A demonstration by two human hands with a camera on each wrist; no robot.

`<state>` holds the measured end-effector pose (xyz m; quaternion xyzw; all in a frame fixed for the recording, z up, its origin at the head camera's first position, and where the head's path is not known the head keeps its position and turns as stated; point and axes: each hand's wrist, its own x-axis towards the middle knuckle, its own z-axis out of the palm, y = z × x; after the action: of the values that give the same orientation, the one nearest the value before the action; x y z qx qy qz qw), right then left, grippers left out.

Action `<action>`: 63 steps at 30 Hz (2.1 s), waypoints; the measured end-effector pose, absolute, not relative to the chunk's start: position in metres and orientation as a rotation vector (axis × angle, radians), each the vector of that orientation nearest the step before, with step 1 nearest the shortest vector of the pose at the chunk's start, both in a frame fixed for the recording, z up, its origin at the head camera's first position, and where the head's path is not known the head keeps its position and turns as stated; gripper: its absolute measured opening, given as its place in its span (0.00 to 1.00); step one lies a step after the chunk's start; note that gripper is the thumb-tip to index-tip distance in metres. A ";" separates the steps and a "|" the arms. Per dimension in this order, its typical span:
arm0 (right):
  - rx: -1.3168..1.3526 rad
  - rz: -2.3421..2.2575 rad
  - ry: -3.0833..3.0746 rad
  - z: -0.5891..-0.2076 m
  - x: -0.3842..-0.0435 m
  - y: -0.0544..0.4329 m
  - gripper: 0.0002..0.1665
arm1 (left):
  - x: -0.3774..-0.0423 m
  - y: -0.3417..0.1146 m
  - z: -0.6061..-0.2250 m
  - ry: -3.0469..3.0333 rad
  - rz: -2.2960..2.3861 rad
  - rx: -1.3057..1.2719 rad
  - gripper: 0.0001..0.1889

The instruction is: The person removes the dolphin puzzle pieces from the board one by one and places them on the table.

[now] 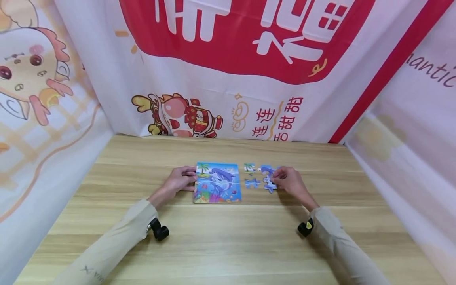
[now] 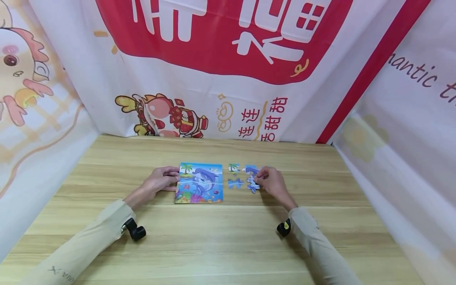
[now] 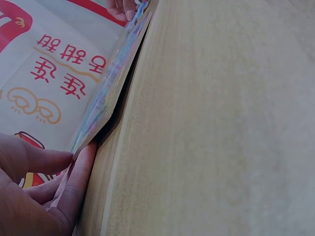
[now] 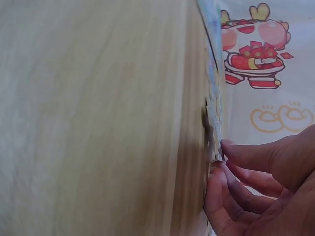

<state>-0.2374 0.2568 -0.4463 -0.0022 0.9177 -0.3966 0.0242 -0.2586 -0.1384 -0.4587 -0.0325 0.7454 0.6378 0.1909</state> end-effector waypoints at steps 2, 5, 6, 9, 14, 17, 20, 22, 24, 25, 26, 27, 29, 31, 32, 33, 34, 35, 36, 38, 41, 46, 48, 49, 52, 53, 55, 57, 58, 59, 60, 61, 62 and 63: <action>-0.031 -1.197 2.868 -0.448 -0.236 0.257 0.08 | -0.259 -0.138 -0.460 2.090 1.799 -0.096 0.27; -0.077 -1.162 2.909 -0.451 -0.236 0.258 0.08 | -0.258 -0.137 -0.462 2.103 1.797 -0.094 0.27; -0.088 -1.155 2.919 -0.452 -0.235 0.258 0.08 | -0.259 -0.137 -0.462 2.109 1.794 -0.095 0.27; -0.103 -1.162 2.930 -0.452 -0.235 0.257 0.08 | -0.259 -0.137 -0.462 2.121 1.790 -0.086 0.27; -0.125 -1.187 2.951 -0.448 -0.235 0.254 0.07 | -0.259 -0.138 -0.462 2.117 1.797 -0.081 0.27; -0.151 -1.204 2.943 -0.445 -0.235 0.250 0.07 | -0.259 -0.138 -0.463 2.119 1.794 -0.088 0.27; -0.172 -1.223 2.925 -0.441 -0.235 0.243 0.07 | -0.260 -0.137 -0.463 2.118 1.797 -0.092 0.27; -0.190 -1.230 2.915 -0.438 -0.236 0.236 0.07 | -0.261 -0.136 -0.463 2.115 1.799 -0.092 0.27; -0.233 -1.237 2.891 -0.435 -0.235 0.229 0.08 | -0.261 -0.137 -0.463 2.115 1.797 -0.079 0.27; -0.252 -1.241 2.878 -0.434 -0.235 0.225 0.08 | -0.261 -0.137 -0.463 2.118 1.792 -0.081 0.27; -0.273 -1.244 2.859 -0.433 -0.235 0.221 0.09 | -0.261 -0.138 -0.463 2.121 1.788 -0.084 0.27; -0.292 -1.244 2.837 -0.431 -0.234 0.216 0.10 | -0.261 -0.139 -0.463 2.125 1.781 -0.084 0.27; -0.331 -1.247 2.796 -0.430 -0.233 0.207 0.12 | -0.261 -0.141 -0.463 2.132 1.773 -0.086 0.27; -0.364 -1.244 2.771 -0.429 -0.233 0.198 0.14 | -0.261 -0.142 -0.462 2.135 1.767 -0.092 0.27; -0.384 -1.241 2.760 -0.429 -0.234 0.193 0.14 | -0.261 -0.143 -0.462 2.135 1.767 -0.085 0.27; -0.407 -1.231 2.756 -0.428 -0.235 0.189 0.16 | -0.261 -0.143 -0.462 2.136 1.766 -0.082 0.27; -0.431 -1.217 2.756 -0.428 -0.237 0.185 0.16 | -0.261 -0.143 -0.461 2.136 1.765 -0.081 0.27; -0.458 -1.207 2.750 -0.428 -0.238 0.181 0.17 | -0.261 -0.142 -0.461 2.135 1.763 -0.082 0.27; -0.482 -1.197 2.744 -0.428 -0.239 0.177 0.18 | -0.261 -0.142 -0.461 2.137 1.759 -0.082 0.27; -0.518 -1.174 2.733 -0.430 -0.242 0.170 0.21 | -0.261 -0.141 -0.460 2.137 1.752 -0.082 0.27; -0.548 -1.114 2.705 -0.433 -0.245 0.161 0.27 | -0.261 -0.141 -0.460 2.128 1.749 -0.090 0.27; -0.568 -0.931 2.731 -0.439 -0.248 0.149 0.34 | -0.262 -0.143 -0.460 2.125 1.744 -0.088 0.26; -0.570 -0.901 2.740 -0.441 -0.251 0.147 0.33 | -0.262 -0.145 -0.460 2.127 1.741 -0.084 0.26; -0.572 -0.893 2.740 -0.441 -0.251 0.145 0.31 | -0.261 -0.145 -0.460 2.129 1.741 -0.082 0.26; -0.569 -0.878 2.737 -0.441 -0.255 0.143 0.28 | -0.261 -0.146 -0.461 2.123 1.755 -0.089 0.26; -0.564 -0.868 2.738 -0.440 -0.255 0.143 0.28 | -0.261 -0.145 -0.461 2.120 1.759 -0.090 0.26; -0.560 -0.845 2.744 -0.440 -0.257 0.143 0.27 | -0.261 -0.144 -0.461 2.110 1.769 -0.088 0.26; -0.539 -0.842 2.747 -0.439 -0.257 0.143 0.27 | -0.261 -0.143 -0.461 2.100 1.779 -0.088 0.26; -0.536 -0.843 2.747 -0.439 -0.257 0.144 0.27 | -0.261 -0.142 -0.461 2.098 1.782 -0.087 0.26; -0.534 -0.851 2.744 -0.439 -0.257 0.145 0.28 | -0.262 -0.141 -0.461 2.098 1.783 -0.090 0.26; -0.538 -0.860 2.742 -0.439 -0.257 0.145 0.29 | -0.262 -0.140 -0.461 2.099 1.786 -0.093 0.26; -0.540 -0.875 2.735 -0.439 -0.257 0.145 0.29 | -0.262 -0.140 -0.462 2.100 1.788 -0.096 0.26; -0.543 -0.887 2.731 -0.439 -0.257 0.145 0.29 | -0.262 -0.140 -0.462 2.103 1.786 -0.098 0.26; -0.546 -0.899 2.728 -0.439 -0.256 0.145 0.29 | -0.263 -0.140 -0.462 2.107 1.781 -0.098 0.26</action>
<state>-0.2562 0.1448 -0.4385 -0.1857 0.9275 -0.3056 0.1087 -0.2625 -0.1401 -0.4619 -0.0349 0.7493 0.6336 0.1893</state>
